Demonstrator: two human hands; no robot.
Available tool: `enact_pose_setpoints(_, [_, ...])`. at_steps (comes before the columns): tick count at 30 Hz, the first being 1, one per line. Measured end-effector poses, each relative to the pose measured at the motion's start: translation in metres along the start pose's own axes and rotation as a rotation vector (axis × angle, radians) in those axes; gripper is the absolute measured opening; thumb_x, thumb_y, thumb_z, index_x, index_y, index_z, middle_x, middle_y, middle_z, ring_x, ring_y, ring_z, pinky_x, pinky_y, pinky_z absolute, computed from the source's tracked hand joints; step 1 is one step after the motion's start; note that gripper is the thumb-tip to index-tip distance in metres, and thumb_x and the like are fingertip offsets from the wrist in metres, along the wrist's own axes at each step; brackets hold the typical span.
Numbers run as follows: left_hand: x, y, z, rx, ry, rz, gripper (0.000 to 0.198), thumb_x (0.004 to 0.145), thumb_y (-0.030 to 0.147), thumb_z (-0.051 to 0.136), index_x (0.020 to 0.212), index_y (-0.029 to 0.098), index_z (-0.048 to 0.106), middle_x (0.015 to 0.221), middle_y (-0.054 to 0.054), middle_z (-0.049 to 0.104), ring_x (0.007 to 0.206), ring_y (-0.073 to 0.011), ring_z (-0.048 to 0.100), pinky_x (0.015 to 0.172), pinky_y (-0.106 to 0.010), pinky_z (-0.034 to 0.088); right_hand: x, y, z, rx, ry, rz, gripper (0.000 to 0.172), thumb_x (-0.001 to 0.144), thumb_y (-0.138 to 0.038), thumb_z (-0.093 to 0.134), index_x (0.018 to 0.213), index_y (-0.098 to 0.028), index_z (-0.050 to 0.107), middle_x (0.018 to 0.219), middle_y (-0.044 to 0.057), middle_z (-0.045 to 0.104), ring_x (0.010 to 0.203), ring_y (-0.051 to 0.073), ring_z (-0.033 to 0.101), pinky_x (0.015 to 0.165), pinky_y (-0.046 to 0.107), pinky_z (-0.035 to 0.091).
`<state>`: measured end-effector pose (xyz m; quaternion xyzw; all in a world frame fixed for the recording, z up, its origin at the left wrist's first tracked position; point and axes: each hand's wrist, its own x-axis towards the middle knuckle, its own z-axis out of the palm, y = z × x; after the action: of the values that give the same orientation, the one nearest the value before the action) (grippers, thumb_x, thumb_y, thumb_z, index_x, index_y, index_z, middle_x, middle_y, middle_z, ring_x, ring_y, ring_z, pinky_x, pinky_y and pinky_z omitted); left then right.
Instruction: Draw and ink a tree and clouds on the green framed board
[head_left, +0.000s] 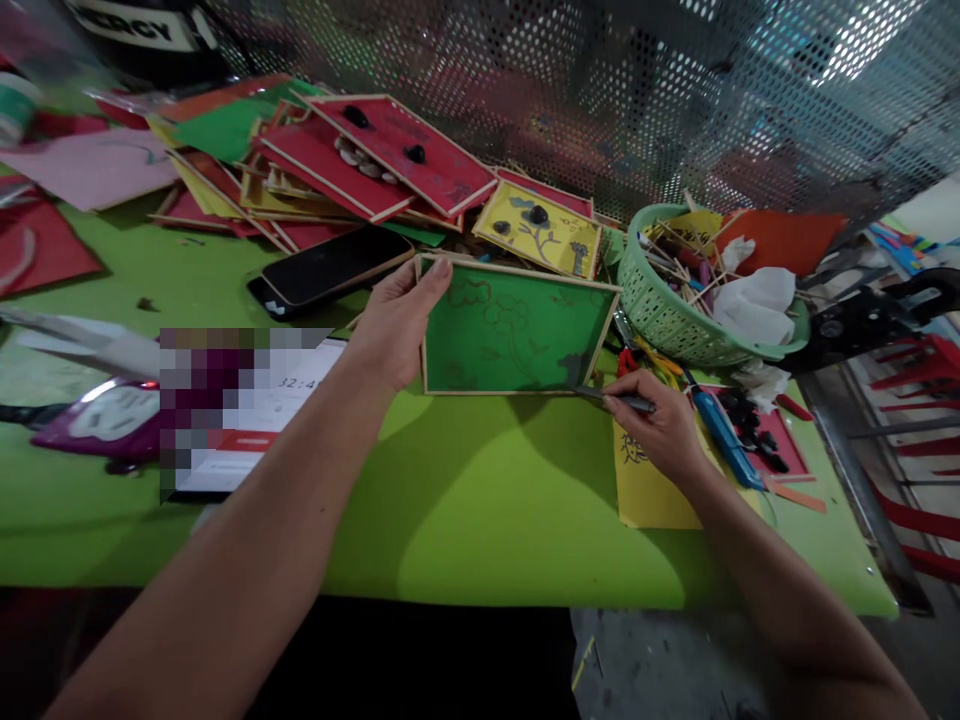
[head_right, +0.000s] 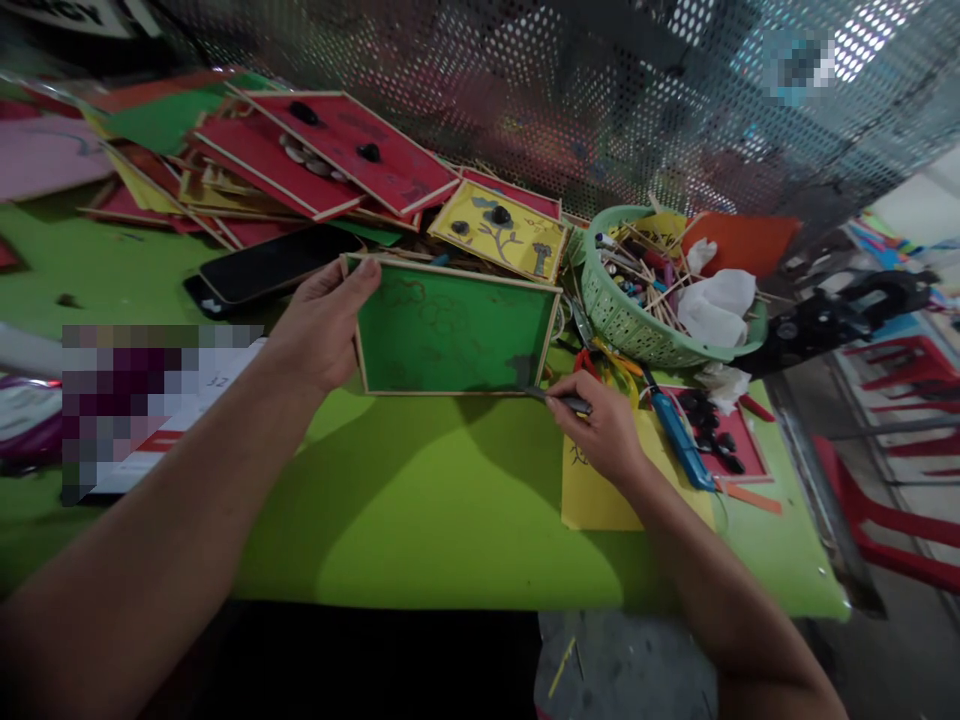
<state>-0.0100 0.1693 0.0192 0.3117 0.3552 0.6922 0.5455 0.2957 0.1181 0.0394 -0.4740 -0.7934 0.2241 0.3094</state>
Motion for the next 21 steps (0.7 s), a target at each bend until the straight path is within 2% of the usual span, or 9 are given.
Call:
enact_pose_setpoints(7, [0.0005, -0.0004, 0.0003, 0.006, 0.008, -0.002, 0.032, 0.071, 0.04, 0.089, 0.084, 0.02, 0.066, 0.085, -0.005, 0.077, 0.102, -0.0273, 0.073, 0.095, -0.052, 0.059, 0.0005, -0.0008, 0.0017, 0.013, -0.005, 0.001, 0.009, 0.091, -0.027, 0.065, 0.089, -0.02, 0.069, 0.071, -0.001, 0.064, 0.055, 0.01, 0.051, 0.055, 0.024, 0.042])
enact_pose_setpoints(14, [0.0003, -0.0012, 0.0002, 0.018, 0.006, 0.012, 0.029, 0.074, 0.039, 0.086, 0.084, 0.021, 0.066, 0.089, -0.007, 0.077, 0.107, -0.0282, 0.072, 0.093, -0.048, 0.06, 0.0007, -0.0011, 0.0015, 0.007, -0.003, -0.006, 0.009, 0.091, -0.027, 0.064, 0.088, -0.02, 0.069, 0.07, -0.002, 0.063, 0.054, 0.01, 0.05, 0.054, 0.025, 0.042])
enact_pose_setpoints(21, [0.0001, -0.0005, -0.0009, 0.043, -0.014, 0.0, 0.034, 0.071, 0.045, 0.089, 0.084, 0.022, 0.068, 0.084, -0.003, 0.078, 0.093, -0.0248, 0.074, 0.089, -0.045, 0.061, 0.0002, -0.0026, 0.0018, 0.014, -0.001, -0.005, 0.009, 0.091, -0.027, 0.063, 0.089, -0.02, 0.069, 0.072, 0.0, 0.066, 0.057, 0.011, 0.054, 0.054, 0.024, 0.041])
